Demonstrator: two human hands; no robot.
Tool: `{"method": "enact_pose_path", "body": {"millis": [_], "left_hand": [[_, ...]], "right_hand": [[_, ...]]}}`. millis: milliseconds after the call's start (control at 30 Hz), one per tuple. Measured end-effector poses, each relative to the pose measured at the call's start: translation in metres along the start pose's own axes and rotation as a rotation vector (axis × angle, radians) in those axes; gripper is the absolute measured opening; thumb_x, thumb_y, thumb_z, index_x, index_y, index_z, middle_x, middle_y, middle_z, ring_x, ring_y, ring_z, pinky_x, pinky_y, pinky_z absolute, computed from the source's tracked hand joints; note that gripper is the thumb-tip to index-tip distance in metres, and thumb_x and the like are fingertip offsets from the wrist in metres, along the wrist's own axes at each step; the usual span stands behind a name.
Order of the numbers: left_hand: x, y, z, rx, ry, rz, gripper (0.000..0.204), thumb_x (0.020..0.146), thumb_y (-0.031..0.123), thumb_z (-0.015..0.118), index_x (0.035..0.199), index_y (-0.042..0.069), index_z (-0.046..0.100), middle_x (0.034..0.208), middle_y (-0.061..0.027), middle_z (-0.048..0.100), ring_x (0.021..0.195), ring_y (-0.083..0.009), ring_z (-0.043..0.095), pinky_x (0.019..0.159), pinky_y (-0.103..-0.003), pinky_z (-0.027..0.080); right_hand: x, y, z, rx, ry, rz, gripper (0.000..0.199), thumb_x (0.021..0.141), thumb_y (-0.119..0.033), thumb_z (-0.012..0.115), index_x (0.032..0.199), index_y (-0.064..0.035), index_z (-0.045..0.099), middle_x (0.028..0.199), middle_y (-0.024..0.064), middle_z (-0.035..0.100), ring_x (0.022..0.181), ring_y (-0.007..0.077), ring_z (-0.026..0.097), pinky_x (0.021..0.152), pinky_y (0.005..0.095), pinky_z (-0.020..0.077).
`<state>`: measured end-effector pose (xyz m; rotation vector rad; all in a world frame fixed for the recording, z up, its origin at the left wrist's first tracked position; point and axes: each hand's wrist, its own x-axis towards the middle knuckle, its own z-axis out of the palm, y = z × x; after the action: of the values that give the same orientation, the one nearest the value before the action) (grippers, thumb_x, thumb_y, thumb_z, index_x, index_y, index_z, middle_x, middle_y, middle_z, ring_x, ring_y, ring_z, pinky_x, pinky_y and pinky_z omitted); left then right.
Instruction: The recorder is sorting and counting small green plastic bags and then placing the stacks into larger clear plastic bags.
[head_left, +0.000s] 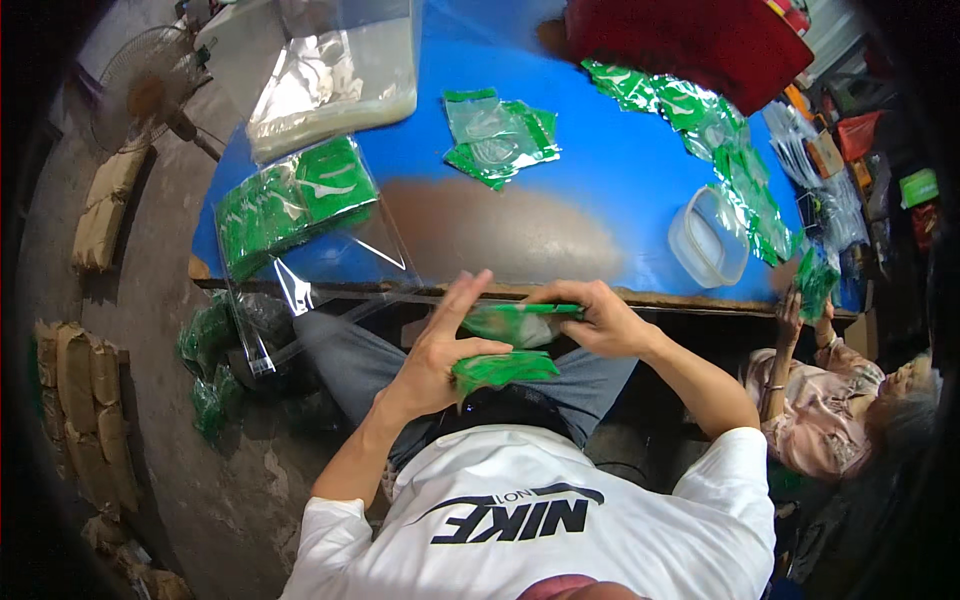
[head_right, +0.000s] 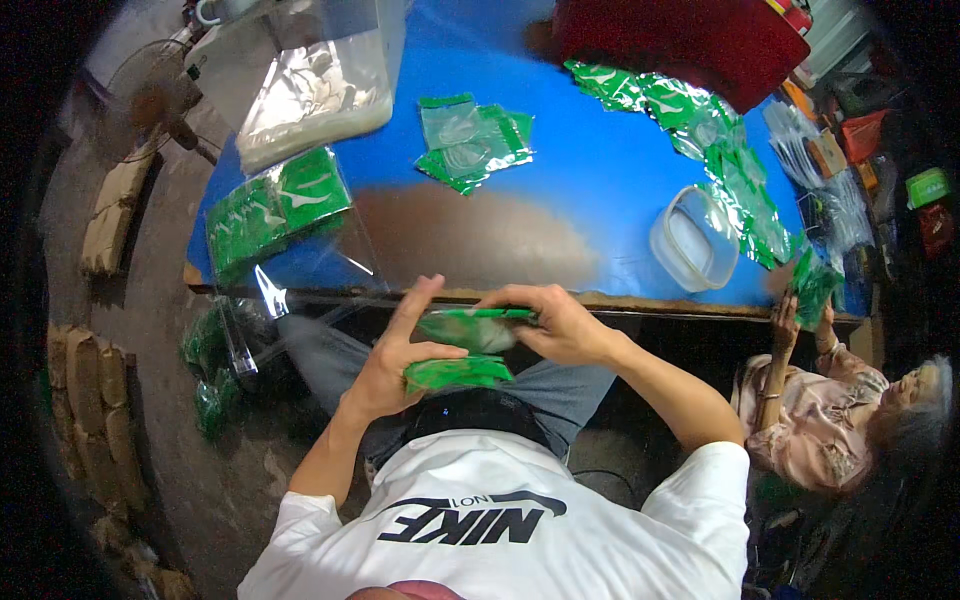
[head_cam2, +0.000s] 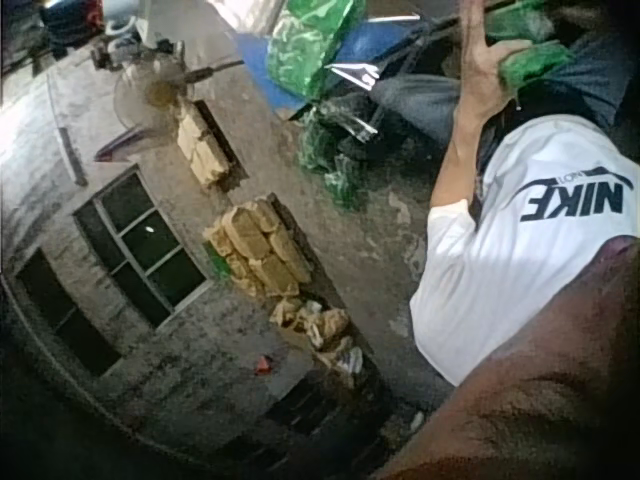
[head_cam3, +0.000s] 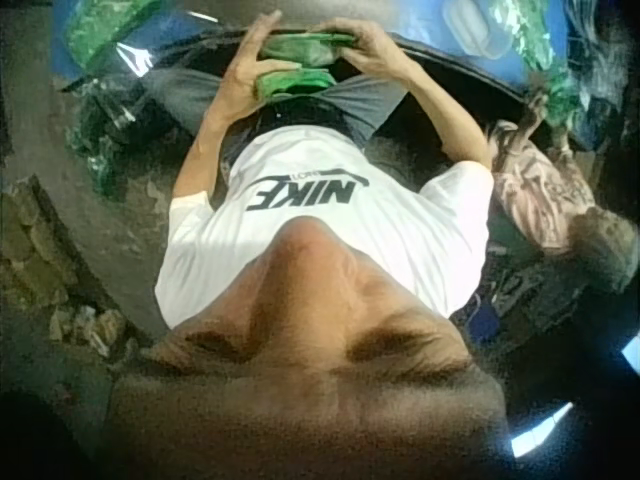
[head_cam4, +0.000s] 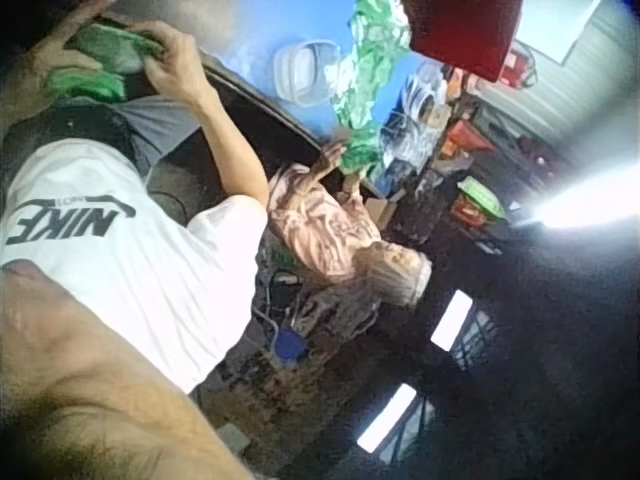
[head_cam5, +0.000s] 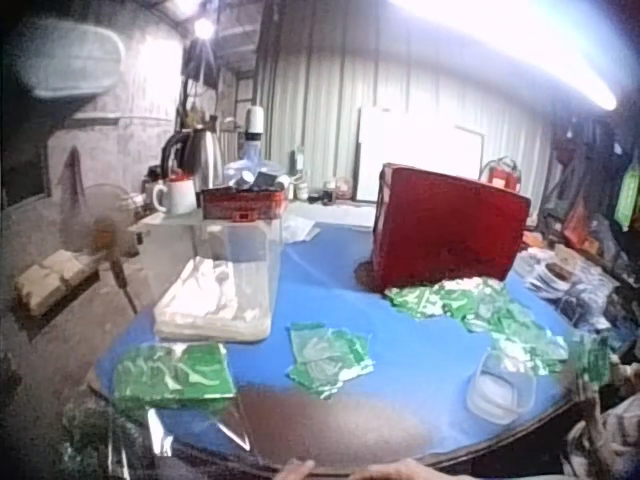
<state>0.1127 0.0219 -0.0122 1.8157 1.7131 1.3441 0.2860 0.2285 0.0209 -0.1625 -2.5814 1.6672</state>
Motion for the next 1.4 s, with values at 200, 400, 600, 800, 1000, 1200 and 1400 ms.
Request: {"method": "enact_pose_path", "body": {"millis": [200, 400, 600, 800, 1000, 1200, 1400], "left_hand": [[0.001, -0.007, -0.002, -0.178, -0.143, -0.185, 0.031, 0.076, -0.002, 0.074, 0.106, 0.001, 0.069, 0.108, -0.0169, 0.064, 0.096, -0.0328, 0.065, 0.081, -0.034, 0.051], [-0.01, -0.019, -0.007, -0.243, -0.257, -0.319, 0.034, 0.079, 0.0, 0.074, 0.112, -0.002, 0.066, 0.102, -0.0133, 0.063, 0.089, -0.024, 0.063, 0.079, -0.033, 0.049], [-0.016, -0.024, -0.005, -0.537, -0.124, -0.662, 0.061, 0.082, 0.002, 0.076, 0.137, -0.003, 0.051, 0.124, -0.0115, 0.063, 0.109, -0.0115, 0.057, 0.092, -0.029, 0.047], [-0.024, -0.036, 0.031, -0.853, 0.454, -0.656, 0.058, 0.08, -0.005, 0.075, 0.133, 0.002, 0.054, 0.12, -0.0062, 0.063, 0.113, -0.0172, 0.058, 0.1, -0.033, 0.045], [-0.034, -0.032, 0.041, -1.205, 0.729, -0.784, 0.05, 0.088, -0.004, 0.067, 0.135, 0.005, 0.052, 0.129, -0.0073, 0.058, 0.119, -0.0214, 0.056, 0.107, -0.039, 0.044], [-0.03, -0.035, 0.033, -1.351, 0.81, -0.84, 0.046, 0.091, 0.002, 0.067, 0.134, 0.004, 0.052, 0.127, -0.0062, 0.06, 0.116, -0.0198, 0.058, 0.102, -0.038, 0.047], [-0.032, -0.035, 0.043, -1.434, 0.793, -0.893, 0.053, 0.095, 0.034, 0.068, 0.134, 0.003, 0.051, 0.127, -0.006, 0.059, 0.115, -0.0192, 0.058, 0.099, -0.037, 0.047]], "right_hand": [[0.02, -0.025, -0.01, -0.119, -0.116, 0.077, 0.052, 0.078, 0.0, 0.069, 0.129, -0.0034, 0.057, 0.114, 0.018, 0.067, 0.109, 0.0337, 0.065, 0.092, 0.041, 0.051], [0.047, -0.036, -0.011, -0.509, -0.312, -0.004, 0.06, 0.071, 0.008, 0.07, 0.127, -0.007, 0.058, 0.115, 0.0123, 0.066, 0.099, 0.032, 0.066, 0.084, 0.0427, 0.0537], [0.088, -0.014, -0.025, -0.192, -0.318, 0.177, 0.016, 0.093, -0.011, 0.064, 0.106, -0.0017, 0.065, 0.104, 0.0109, 0.069, 0.078, 0.0246, 0.07, 0.073, 0.0356, 0.053], [0.205, 0.118, -0.081, -0.867, 0.505, -0.124, 0.058, 0.093, -0.048, 0.062, 0.132, -0.0044, 0.056, 0.127, 0.0238, 0.06, 0.12, 0.0393, 0.056, 0.101, 0.0501, 0.0431], [0.171, 0.125, -0.062, -1.11, 0.378, -0.18, 0.048, 0.093, -0.024, 0.057, 0.137, -0.0055, 0.051, 0.139, 0.02, 0.054, 0.134, 0.0381, 0.045, 0.114, 0.0526, 0.0319], [0.09, 0.082, -0.013, -1.075, 0.232, -0.4, 0.042, 0.086, -0.008, 0.056, 0.127, 0.0007, 0.057, 0.136, 0.0171, 0.058, 0.131, 0.032, 0.052, 0.112, 0.0452, 0.0385], [0.057, 0.025, 0.01, -0.894, 0.307, -0.554, 0.033, 0.083, -0.009, 0.064, 0.114, 0.0024, 0.063, 0.119, 0.0187, 0.066, 0.113, 0.0319, 0.065, 0.101, 0.0447, 0.0494]]}}
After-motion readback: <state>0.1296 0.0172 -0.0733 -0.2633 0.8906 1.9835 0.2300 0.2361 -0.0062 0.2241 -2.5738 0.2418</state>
